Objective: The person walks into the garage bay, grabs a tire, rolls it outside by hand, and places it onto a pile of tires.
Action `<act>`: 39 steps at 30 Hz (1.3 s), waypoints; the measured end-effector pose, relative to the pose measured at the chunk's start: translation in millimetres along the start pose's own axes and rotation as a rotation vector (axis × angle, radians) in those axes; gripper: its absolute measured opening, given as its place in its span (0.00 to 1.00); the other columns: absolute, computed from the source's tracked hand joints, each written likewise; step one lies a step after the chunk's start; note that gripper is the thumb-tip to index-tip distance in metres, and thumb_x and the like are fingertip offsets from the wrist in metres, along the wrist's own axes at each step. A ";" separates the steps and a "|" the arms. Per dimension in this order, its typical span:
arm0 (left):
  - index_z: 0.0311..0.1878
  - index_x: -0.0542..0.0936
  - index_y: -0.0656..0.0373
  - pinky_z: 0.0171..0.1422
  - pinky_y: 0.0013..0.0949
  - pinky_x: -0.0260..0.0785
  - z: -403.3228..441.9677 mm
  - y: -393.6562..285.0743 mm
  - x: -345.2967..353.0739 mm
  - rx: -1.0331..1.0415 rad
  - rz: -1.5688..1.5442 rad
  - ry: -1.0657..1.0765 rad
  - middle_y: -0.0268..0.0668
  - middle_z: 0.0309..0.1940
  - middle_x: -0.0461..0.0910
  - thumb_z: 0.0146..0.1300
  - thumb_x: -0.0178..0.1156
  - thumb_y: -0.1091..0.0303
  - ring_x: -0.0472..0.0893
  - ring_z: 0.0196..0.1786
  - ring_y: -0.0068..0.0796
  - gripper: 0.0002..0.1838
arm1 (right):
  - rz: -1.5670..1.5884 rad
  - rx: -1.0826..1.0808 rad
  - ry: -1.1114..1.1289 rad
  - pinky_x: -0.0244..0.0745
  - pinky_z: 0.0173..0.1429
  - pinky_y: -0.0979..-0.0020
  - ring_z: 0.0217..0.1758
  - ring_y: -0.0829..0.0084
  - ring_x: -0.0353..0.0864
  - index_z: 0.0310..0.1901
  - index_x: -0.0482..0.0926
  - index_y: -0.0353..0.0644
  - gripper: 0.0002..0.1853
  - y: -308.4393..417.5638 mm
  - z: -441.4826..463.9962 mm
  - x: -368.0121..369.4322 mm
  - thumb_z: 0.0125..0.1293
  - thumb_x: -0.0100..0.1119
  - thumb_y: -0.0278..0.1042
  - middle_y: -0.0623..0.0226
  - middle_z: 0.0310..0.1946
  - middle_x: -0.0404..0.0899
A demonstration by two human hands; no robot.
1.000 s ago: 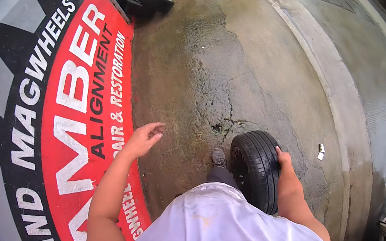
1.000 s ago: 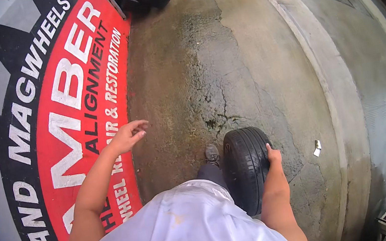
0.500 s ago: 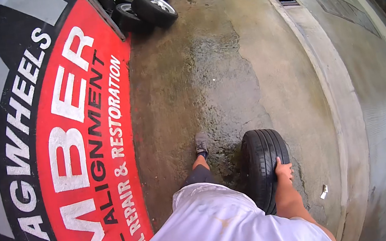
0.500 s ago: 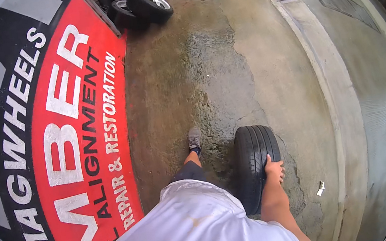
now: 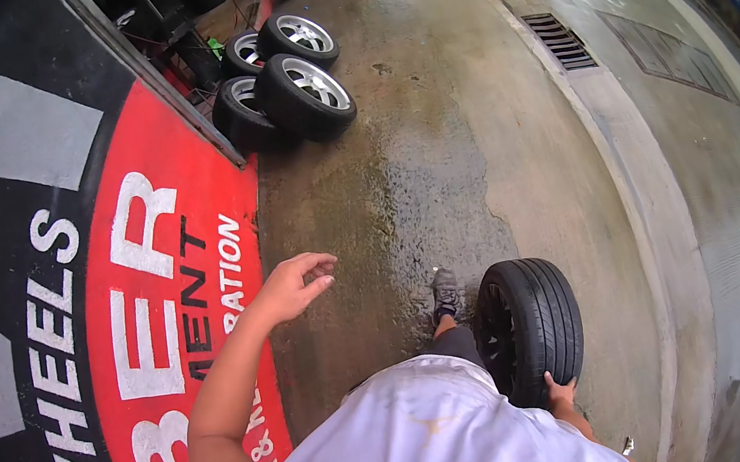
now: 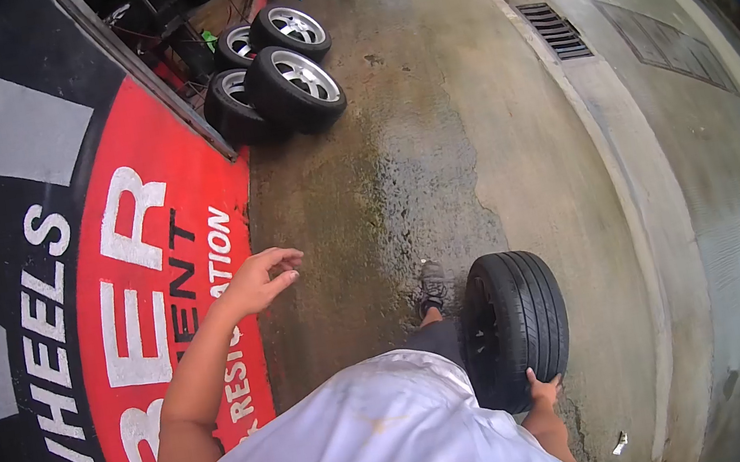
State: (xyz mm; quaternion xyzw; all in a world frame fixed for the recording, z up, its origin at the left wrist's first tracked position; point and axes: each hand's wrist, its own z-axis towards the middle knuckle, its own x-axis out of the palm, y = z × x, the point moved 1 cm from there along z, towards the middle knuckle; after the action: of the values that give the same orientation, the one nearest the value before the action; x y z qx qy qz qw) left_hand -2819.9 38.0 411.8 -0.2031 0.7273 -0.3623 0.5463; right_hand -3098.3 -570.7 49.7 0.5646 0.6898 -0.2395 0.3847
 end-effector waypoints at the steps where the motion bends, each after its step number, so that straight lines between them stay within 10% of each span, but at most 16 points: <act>1: 0.60 0.76 0.63 0.60 0.37 0.73 44.8 7.5 -2.0 0.024 0.119 0.057 0.43 0.50 0.81 0.66 0.60 0.68 0.81 0.53 0.35 0.20 | 0.008 -0.005 0.001 0.45 0.80 0.45 0.80 0.46 0.49 0.79 0.44 0.53 0.69 51.5 -0.3 -8.4 0.41 0.71 0.77 0.45 0.77 0.49; 7: 0.61 0.76 0.61 0.64 0.42 0.71 209.6 165.7 37.0 -0.223 0.352 0.292 0.49 0.54 0.81 0.66 0.62 0.57 0.81 0.57 0.45 0.25 | -0.087 -0.189 -0.077 0.49 0.76 0.38 0.77 0.41 0.54 0.78 0.51 0.59 0.61 441.0 48.6 -51.0 0.45 0.72 0.71 0.49 0.76 0.54; 10: 0.59 0.79 0.59 0.63 0.42 0.70 202.1 214.5 20.0 -0.574 0.287 0.623 0.49 0.53 0.82 0.65 0.60 0.47 0.80 0.58 0.47 0.28 | 0.037 -0.418 0.001 0.58 0.75 0.48 0.74 0.42 0.61 0.77 0.51 0.47 0.62 543.3 101.7 -61.5 0.46 0.72 0.69 0.44 0.72 0.61; 14: 0.53 0.81 0.61 0.50 0.36 0.76 153.5 251.8 -4.4 -0.975 0.015 0.114 0.41 0.40 0.86 0.63 0.62 0.54 0.85 0.43 0.35 0.22 | -0.009 -0.346 0.030 0.61 0.74 0.48 0.72 0.46 0.65 0.75 0.58 0.44 0.57 598.3 117.9 -53.6 0.48 0.72 0.68 0.45 0.70 0.65; 19: 0.57 0.80 0.57 0.58 0.39 0.75 219.0 303.6 -54.9 -1.186 0.175 0.645 0.45 0.51 0.83 0.63 0.61 0.52 0.83 0.53 0.41 0.24 | 0.233 -0.473 -0.163 0.64 0.72 0.54 0.69 0.43 0.67 0.71 0.62 0.33 0.56 729.4 190.5 -26.0 0.49 0.73 0.65 0.40 0.67 0.67; 23: 0.58 0.79 0.57 0.60 0.41 0.74 447.9 349.7 -123.2 -1.094 0.231 0.602 0.46 0.54 0.82 0.63 0.62 0.52 0.82 0.55 0.42 0.24 | 0.166 -0.345 -0.006 0.61 0.74 0.57 0.71 0.47 0.67 0.71 0.61 0.31 0.57 878.3 211.4 -43.9 0.51 0.70 0.68 0.39 0.68 0.66; 27: 0.58 0.78 0.62 0.55 0.40 0.75 754.9 296.0 -243.5 -0.548 0.040 -0.070 0.48 0.48 0.84 0.65 0.63 0.60 0.84 0.50 0.42 0.22 | 0.165 -0.220 0.130 0.64 0.73 0.58 0.70 0.49 0.69 0.71 0.61 0.29 0.57 1012.3 236.9 -33.2 0.51 0.71 0.68 0.40 0.66 0.69; 33: 0.58 0.77 0.63 0.56 0.39 0.74 1068.1 177.9 -403.2 -0.116 0.079 -0.005 0.45 0.50 0.82 0.64 0.63 0.66 0.83 0.48 0.37 0.20 | 0.128 -0.373 0.111 0.65 0.72 0.59 0.69 0.49 0.72 0.69 0.65 0.31 0.52 1226.3 246.6 -22.3 0.54 0.69 0.66 0.42 0.64 0.73; 39: 0.58 0.79 0.61 0.54 0.36 0.76 1175.5 276.3 -440.7 -0.419 0.158 -0.046 0.44 0.46 0.84 0.62 0.64 0.67 0.85 0.46 0.35 0.21 | 0.187 -0.525 -0.011 0.66 0.70 0.57 0.68 0.47 0.72 0.69 0.65 0.32 0.51 1456.4 292.2 -15.6 0.54 0.69 0.65 0.40 0.63 0.73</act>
State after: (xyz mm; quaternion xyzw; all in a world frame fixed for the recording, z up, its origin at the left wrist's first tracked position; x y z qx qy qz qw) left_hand -1543.7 165.1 325.1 -0.2626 0.7876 -0.1545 0.5355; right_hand -1618.3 -442.7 41.6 0.5056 0.6710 -0.0189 0.5420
